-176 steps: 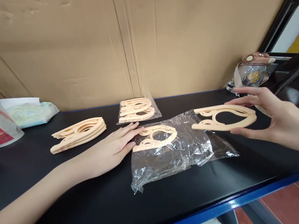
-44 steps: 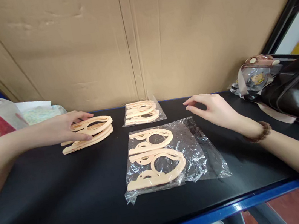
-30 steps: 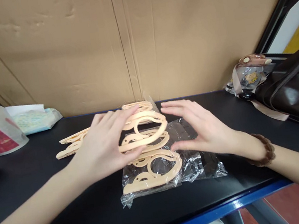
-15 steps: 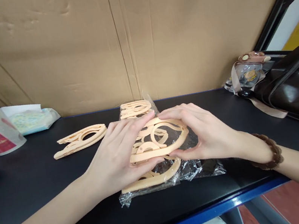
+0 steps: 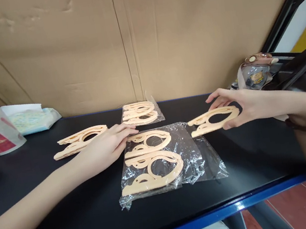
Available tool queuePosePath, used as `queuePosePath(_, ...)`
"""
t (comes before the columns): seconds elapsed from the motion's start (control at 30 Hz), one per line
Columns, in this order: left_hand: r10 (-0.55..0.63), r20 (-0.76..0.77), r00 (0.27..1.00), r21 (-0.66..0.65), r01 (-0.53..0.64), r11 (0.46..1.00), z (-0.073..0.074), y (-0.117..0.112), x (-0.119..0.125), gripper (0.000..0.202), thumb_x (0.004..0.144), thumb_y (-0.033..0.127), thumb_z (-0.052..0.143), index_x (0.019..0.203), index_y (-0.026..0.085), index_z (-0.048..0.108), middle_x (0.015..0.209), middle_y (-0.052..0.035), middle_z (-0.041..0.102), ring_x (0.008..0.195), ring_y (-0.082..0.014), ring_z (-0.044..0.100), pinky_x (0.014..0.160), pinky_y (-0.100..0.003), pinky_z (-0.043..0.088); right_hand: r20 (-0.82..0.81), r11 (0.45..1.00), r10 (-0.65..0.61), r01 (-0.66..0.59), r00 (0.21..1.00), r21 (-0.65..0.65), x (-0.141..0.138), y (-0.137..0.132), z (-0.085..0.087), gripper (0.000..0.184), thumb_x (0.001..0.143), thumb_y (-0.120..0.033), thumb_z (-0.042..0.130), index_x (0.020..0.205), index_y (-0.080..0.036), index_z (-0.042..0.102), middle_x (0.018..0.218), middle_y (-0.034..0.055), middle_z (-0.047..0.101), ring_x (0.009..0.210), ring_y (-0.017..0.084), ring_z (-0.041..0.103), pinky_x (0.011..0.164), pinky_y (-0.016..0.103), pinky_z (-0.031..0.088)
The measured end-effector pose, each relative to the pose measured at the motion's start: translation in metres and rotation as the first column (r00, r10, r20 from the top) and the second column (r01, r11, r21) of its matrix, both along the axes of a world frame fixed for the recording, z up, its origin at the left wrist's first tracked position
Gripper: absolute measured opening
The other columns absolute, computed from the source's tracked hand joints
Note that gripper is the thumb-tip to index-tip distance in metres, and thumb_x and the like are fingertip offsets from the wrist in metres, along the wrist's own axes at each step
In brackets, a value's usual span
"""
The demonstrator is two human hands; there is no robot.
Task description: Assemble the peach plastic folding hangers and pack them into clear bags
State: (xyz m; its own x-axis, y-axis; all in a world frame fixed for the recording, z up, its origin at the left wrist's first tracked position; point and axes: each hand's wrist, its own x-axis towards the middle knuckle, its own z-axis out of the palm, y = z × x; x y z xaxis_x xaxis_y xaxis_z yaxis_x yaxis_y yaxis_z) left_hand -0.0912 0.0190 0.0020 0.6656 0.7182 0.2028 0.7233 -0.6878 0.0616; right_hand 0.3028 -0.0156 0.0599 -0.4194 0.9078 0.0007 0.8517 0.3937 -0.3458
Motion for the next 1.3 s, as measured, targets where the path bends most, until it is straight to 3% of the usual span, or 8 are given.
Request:
queuePosePath(0.1,0.022,-0.017,1.0,-0.05,-0.023,0.999,-0.002,-0.001,0.002,0.04,0.092,0.028,0.033,0.125,0.023,0.056,0.13,-0.0046,0.058,0.114,-0.0246,0.056,0.098,-0.039,0.046,-0.018,0.992,0.085,-0.086,0.996,-0.089,-0.005,-0.006,0.002,0.065,0.066,-0.043,0.074,0.122,-0.022,0.048,0.109,0.0081,0.068,0.093,0.026,0.067,0.072,0.037,0.057)
queuePosePath(0.23,0.007,-0.035,0.999,-0.026,-0.008,1.0,-0.003,-0.003,0.005,0.041,0.092,0.025,0.032,0.126,0.021,0.054,0.129,-0.0074,0.058,0.114,-0.0246,0.056,0.097,-0.041,0.046,-0.095,0.979,0.192,-0.198,0.977,-0.053,-0.015,-0.011,0.003,0.056,0.066,-0.035,0.075,0.115,-0.025,0.052,0.112,0.0045,0.069,0.1,0.024,0.067,0.078,0.035,0.057)
queuePosePath(0.6,-0.026,-0.043,0.999,-0.019,0.025,0.999,-0.003,-0.005,0.008,0.041,0.091,0.017,0.031,0.127,0.02,0.051,0.128,-0.0074,0.056,0.115,-0.0223,0.053,0.097,-0.037,0.045,-0.179,0.96,0.204,-0.232,0.963,-0.157,-0.036,-0.004,-0.011,0.052,0.067,-0.033,0.078,0.109,-0.023,0.048,0.11,0.0034,0.067,0.102,0.021,0.065,0.089,0.035,0.053)
queuePosePath(0.8,-0.034,-0.031,0.999,-0.019,0.033,0.999,-0.006,-0.007,0.011,0.043,0.09,0.014,0.029,0.127,0.019,0.051,0.127,-0.0075,0.055,0.116,-0.0205,0.052,0.098,-0.034,0.044,-0.209,0.969,0.217,-0.236,0.953,-0.068,-0.038,-0.002,-0.013,0.052,0.069,-0.04,0.077,0.109,-0.022,0.049,0.113,0.0053,0.064,0.105,0.022,0.063,0.094,0.039,0.051)
queuePosePath(1.0,-0.065,-0.016,0.998,-0.032,0.064,0.997,-0.007,-0.006,0.014,0.044,0.089,0.011,0.03,0.127,0.017,0.051,0.126,-0.0085,0.055,0.12,-0.0206,0.049,0.101,-0.035,0.042,-0.298,0.974,0.225,-0.214,0.928,0.069,-0.071,0.002,-0.045,0.066,0.069,-0.05,0.076,0.119,-0.021,0.045,0.122,0.0089,0.056,0.101,0.021,0.064,0.086,0.037,0.055)
queuePosePath(1.13,-0.074,0.0,0.997,-0.027,0.074,0.997,-0.008,-0.006,0.014,0.04,0.091,0.014,0.031,0.122,0.019,0.054,0.124,-0.008,0.058,0.117,-0.0214,0.051,0.1,-0.037,0.043,-0.099,0.945,0.176,-0.14,0.979,0.296,-0.088,-0.002,-0.06,0.08,0.076,-0.062,0.063,0.14,-0.023,0.035,0.131,0.012,0.052,0.104,0.026,0.063,0.081,0.041,0.055)
queuePosePath(1.23,-0.036,0.032,0.999,-0.039,0.037,0.999,-0.009,-0.005,0.012,0.037,0.094,0.02,0.032,0.125,0.02,0.052,0.128,-0.0075,0.057,0.118,-0.0224,0.052,0.101,-0.04,0.043,0.048,0.901,0.045,-0.061,0.998,0.429,-0.092,-0.007,-0.061,0.091,0.076,-0.072,0.054,0.145,-0.017,0.032,0.114,0.0135,0.062,0.091,0.028,0.066,0.073,0.041,0.053)
queuePosePath(1.3,-0.005,0.102,0.995,-0.074,0.012,0.997,-0.01,-0.006,0.012,0.039,0.097,0.027,0.031,0.132,0.021,0.048,0.134,-0.0073,0.054,0.122,-0.0219,0.05,0.104,-0.04,0.041,0.078,0.9,-0.014,-0.021,0.997,0.435,-0.091,-0.009,-0.058,0.095,0.076,-0.075,0.052,0.146,-0.013,0.032,0.094,0.0108,0.068,0.079,0.027,0.066,0.07,0.04,0.052)
